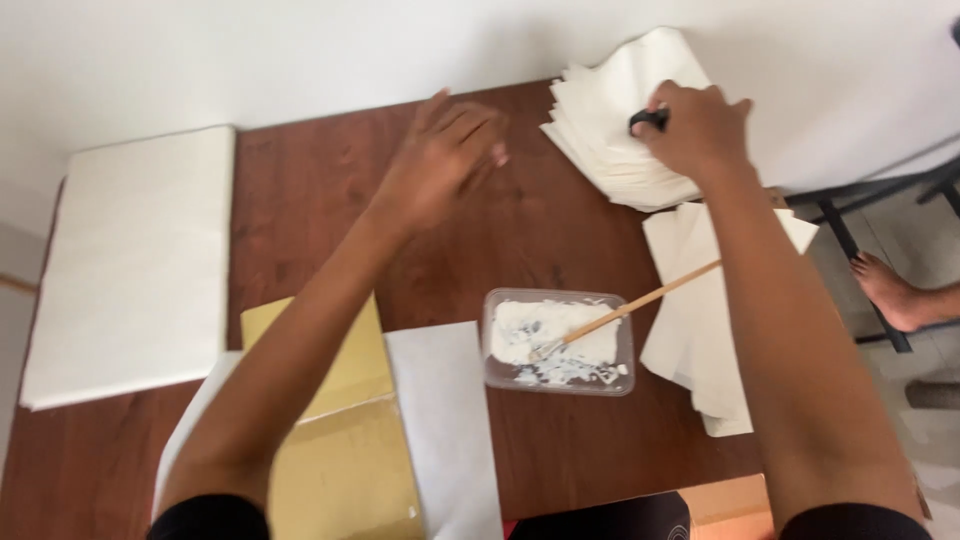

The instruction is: Folding a white paper sheet over a gold cardboard template and applying glue to the edges with a brush.

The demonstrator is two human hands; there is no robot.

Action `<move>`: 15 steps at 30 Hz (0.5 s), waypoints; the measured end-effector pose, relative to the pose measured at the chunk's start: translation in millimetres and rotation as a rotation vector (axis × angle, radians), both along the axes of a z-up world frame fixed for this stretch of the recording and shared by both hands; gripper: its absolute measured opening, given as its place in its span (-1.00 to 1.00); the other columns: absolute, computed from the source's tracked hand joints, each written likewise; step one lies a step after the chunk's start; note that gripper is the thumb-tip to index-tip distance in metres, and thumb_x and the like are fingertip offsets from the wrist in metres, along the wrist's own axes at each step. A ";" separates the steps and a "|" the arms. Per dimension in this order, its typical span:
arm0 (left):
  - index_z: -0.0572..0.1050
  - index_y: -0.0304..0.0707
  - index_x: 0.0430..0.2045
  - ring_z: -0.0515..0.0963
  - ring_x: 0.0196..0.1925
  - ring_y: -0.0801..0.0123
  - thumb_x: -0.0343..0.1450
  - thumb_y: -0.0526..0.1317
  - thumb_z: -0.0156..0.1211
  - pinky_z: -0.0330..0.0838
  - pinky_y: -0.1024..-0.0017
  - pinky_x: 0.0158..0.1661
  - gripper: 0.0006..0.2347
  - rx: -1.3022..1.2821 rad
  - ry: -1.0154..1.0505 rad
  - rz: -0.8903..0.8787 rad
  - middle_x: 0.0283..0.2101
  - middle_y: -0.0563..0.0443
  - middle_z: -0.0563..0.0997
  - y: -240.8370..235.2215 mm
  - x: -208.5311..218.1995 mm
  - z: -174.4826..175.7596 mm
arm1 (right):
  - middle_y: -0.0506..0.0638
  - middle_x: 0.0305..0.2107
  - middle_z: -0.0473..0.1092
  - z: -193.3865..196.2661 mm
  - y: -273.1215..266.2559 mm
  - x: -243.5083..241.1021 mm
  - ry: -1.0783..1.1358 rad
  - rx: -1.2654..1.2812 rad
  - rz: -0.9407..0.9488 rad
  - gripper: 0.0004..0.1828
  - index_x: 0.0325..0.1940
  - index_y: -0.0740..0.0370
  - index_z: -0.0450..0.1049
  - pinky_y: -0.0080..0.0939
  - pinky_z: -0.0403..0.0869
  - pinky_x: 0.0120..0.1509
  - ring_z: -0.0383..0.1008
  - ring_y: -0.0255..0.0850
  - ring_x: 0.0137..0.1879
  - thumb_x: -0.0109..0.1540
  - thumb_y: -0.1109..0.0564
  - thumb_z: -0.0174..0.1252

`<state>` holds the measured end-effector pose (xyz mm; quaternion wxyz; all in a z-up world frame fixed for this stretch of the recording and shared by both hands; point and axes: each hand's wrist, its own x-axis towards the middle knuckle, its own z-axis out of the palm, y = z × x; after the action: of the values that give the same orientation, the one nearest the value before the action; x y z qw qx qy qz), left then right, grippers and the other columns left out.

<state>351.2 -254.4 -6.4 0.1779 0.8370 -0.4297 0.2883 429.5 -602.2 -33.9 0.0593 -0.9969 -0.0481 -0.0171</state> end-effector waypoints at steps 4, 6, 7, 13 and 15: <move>0.62 -0.16 -0.36 0.63 0.01 0.21 0.45 -0.30 0.45 0.16 -0.07 0.32 -0.93 0.043 -0.011 0.144 -0.08 0.02 0.67 107.7 -95.0 7.9 | 0.17 0.15 0.43 -9.4 -21.5 6.6 -0.174 0.017 0.053 -0.60 0.11 -0.04 0.57 0.43 0.04 0.19 0.22 0.25 0.30 0.38 -0.29 0.16; 0.63 -0.10 -0.37 0.65 -0.02 0.27 0.46 -0.31 0.45 0.18 -0.03 0.31 -0.92 0.031 0.031 0.221 -0.10 0.09 0.68 156.9 -160.5 4.1 | 0.11 0.14 0.45 -19.6 -24.0 -1.5 -0.322 0.069 0.173 -0.65 0.08 0.01 0.59 0.38 0.02 0.14 0.26 0.25 0.24 0.37 -0.21 0.31; 0.60 -0.14 -0.31 0.64 -0.01 0.30 0.49 -0.37 0.34 0.19 0.05 0.27 -0.94 -0.056 0.164 0.274 -0.03 0.09 0.66 177.5 -193.8 0.3 | 0.21 0.16 0.39 -17.0 -20.1 -12.6 -0.437 0.260 0.358 -0.70 0.21 0.27 0.53 0.18 0.20 0.18 0.35 0.15 0.17 0.38 0.24 0.29; 0.64 -0.34 -0.26 0.68 -0.05 0.21 0.48 -0.40 0.28 0.50 0.31 -0.03 -0.96 -0.392 0.355 0.718 -0.15 -0.01 0.70 233.6 -371.8 -36.3 | -0.11 0.29 0.37 39.6 123.3 -243.7 -0.169 0.564 0.163 -0.87 0.14 0.12 0.51 -0.17 0.16 0.35 0.28 -0.12 0.26 0.50 0.17 0.26; 0.65 -0.32 -0.28 0.68 -0.08 0.29 0.47 -0.40 0.29 0.55 0.42 -0.05 -0.96 -0.532 0.446 0.937 -0.14 0.00 0.69 239.2 -415.9 -60.2 | -0.02 0.25 0.49 40.2 164.9 -325.1 -0.056 0.639 0.104 -0.89 -0.02 0.07 0.56 -0.28 0.28 0.38 0.44 -0.23 0.38 0.44 0.26 0.20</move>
<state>-64.7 -15.2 -66.7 0.3215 0.9048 0.1215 0.2512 104.4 -437.3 6.3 0.3685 -0.9233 -0.0927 -0.0558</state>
